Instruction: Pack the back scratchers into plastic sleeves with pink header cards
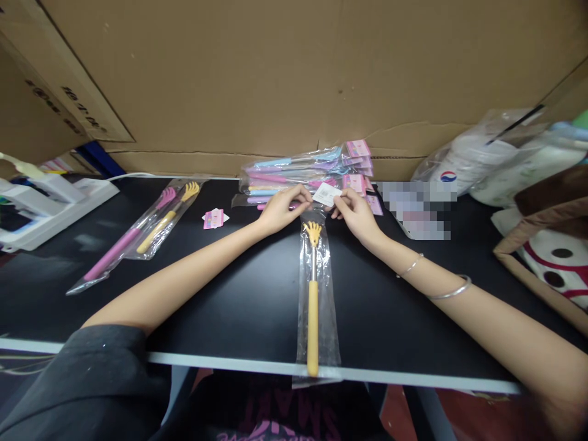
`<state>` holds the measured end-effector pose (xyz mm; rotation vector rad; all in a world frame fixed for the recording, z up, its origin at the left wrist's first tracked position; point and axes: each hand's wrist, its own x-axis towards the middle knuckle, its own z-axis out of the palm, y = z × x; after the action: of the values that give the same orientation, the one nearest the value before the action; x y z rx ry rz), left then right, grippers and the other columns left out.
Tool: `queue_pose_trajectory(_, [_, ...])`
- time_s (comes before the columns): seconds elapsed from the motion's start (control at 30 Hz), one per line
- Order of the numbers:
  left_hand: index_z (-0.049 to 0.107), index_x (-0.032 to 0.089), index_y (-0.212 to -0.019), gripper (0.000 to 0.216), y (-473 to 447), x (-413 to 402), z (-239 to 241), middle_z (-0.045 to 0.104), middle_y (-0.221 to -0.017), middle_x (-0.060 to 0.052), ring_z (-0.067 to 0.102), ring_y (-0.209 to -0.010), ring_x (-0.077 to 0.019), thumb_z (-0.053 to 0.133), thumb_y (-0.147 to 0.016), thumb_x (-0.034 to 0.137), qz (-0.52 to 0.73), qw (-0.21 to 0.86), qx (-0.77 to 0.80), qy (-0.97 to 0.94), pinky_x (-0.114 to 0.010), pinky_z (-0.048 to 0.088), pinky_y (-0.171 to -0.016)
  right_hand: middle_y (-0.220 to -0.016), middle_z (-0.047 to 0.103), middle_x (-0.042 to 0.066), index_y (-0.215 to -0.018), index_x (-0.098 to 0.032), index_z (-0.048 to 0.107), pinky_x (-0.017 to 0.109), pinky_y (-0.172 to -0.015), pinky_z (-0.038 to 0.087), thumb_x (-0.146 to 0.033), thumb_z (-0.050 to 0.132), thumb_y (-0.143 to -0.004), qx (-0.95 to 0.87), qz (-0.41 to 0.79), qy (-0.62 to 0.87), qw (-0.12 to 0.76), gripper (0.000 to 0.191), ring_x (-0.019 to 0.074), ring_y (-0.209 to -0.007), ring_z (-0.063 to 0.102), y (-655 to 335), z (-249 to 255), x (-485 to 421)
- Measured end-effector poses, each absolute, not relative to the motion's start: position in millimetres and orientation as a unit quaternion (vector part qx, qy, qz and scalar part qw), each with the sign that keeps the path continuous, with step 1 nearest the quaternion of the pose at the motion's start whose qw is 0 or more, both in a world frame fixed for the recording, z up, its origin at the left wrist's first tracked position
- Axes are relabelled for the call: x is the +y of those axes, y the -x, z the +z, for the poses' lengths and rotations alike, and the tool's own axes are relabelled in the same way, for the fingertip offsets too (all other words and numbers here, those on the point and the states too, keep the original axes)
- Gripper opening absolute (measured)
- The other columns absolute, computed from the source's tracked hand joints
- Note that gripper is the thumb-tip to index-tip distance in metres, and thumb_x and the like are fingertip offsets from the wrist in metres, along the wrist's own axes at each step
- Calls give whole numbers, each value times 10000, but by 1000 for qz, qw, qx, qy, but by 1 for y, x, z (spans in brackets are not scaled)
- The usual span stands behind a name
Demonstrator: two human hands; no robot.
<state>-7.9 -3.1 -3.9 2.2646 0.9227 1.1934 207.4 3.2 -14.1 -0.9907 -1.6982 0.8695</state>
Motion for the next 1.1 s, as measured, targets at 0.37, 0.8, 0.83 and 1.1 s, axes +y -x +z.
queue_pose_trajectory(0.37, [544, 182, -909, 23, 7, -5, -4, 680, -894, -41, 660, -877, -162, 534, -889, 180, 421, 182, 330, -825, -296, 502, -830, -709, 679, 2, -817, -249, 470, 316, -612, 478, -591, 593, -842, -700, 346, 407, 474, 364, 139, -552, 577, -205, -16, 2])
queue_pose_trajectory(0.8, [525, 193, -964, 89, 7, -4, -5, 692, -955, -34, 688, -926, -161, 560, -882, 202, 416, 176, 351, -820, -285, 515, -825, -661, 662, -14, -829, -253, 474, 337, -646, 475, -673, 544, -841, -721, 335, 392, 463, 426, 161, -579, 593, -204, -12, -1])
queue_pose_trajectory(0.83, [520, 196, -970, 99, 7, -4, -5, 695, -958, -32, 691, -926, -160, 563, -881, 203, 415, 177, 355, -819, -280, 514, -818, -653, 654, -15, -831, -253, 475, 338, -645, 473, -678, 535, -844, -723, 331, 392, 463, 429, 164, -584, 593, -204, -12, -1])
queue_pose_trajectory(1.1, [488, 208, -1073, 212, 8, -3, -9, 727, -945, -20, 705, -898, -163, 568, -877, 202, 406, 163, 366, -822, -295, 502, -806, -672, 640, 5, -832, -263, 472, 359, -647, 451, -710, 495, -852, -730, 323, 389, 460, 448, 188, -598, 573, -204, -12, -1])
